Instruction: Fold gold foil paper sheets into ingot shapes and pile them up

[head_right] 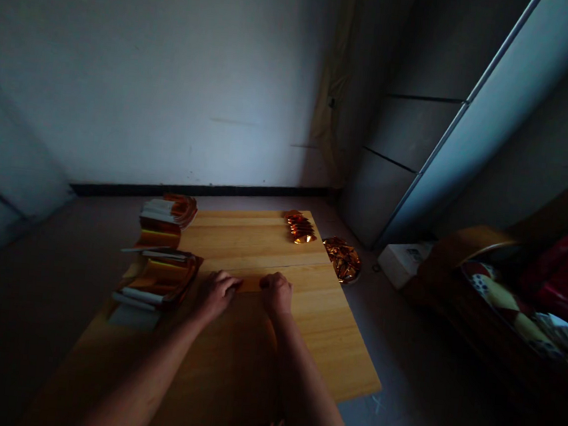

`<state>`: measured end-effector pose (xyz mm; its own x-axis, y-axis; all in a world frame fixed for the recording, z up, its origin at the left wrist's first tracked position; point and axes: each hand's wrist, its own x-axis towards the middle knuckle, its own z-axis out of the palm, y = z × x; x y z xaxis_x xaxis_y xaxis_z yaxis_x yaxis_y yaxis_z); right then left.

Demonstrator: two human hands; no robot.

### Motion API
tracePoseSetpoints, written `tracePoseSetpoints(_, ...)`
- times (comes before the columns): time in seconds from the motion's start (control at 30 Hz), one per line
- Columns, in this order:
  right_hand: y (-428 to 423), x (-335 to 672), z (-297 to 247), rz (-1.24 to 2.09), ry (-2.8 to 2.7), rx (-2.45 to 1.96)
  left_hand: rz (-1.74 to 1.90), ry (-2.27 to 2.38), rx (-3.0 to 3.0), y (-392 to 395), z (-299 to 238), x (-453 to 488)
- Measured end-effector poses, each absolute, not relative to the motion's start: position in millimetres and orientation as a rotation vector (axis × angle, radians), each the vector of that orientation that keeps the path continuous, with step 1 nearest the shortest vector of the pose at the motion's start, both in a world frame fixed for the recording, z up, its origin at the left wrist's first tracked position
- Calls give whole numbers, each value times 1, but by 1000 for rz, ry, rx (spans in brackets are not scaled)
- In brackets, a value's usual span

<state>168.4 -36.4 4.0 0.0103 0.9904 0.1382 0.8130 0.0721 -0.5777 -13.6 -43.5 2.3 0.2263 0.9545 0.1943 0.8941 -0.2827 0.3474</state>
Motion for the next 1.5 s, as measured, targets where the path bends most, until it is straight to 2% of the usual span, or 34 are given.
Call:
tracePoseSetpoints(0.4, -28, 175, -10, 375, -1807, -1702, 559, 1793, 2334, -45, 1, -13)
tracePoseSetpoints(0.57, -31, 174, -7, 448, -1736, -1676, 593, 1771, 2363, -48, 5, -12)
tracePoseSetpoints(0.9, -39, 170, 4, 330, -1915, -1754, 620, 1763, 2387, -50, 2, -12)
tracePoseSetpoints(1.13, -41, 174, -4, 358, -1826, -1519, 716, 1754, 2353, -51, 0, -12)
tracePoseSetpoints(1.5, -45, 178, -12, 329, -1777, -1396, 828, 1744, 2465, -59, 7, -13)
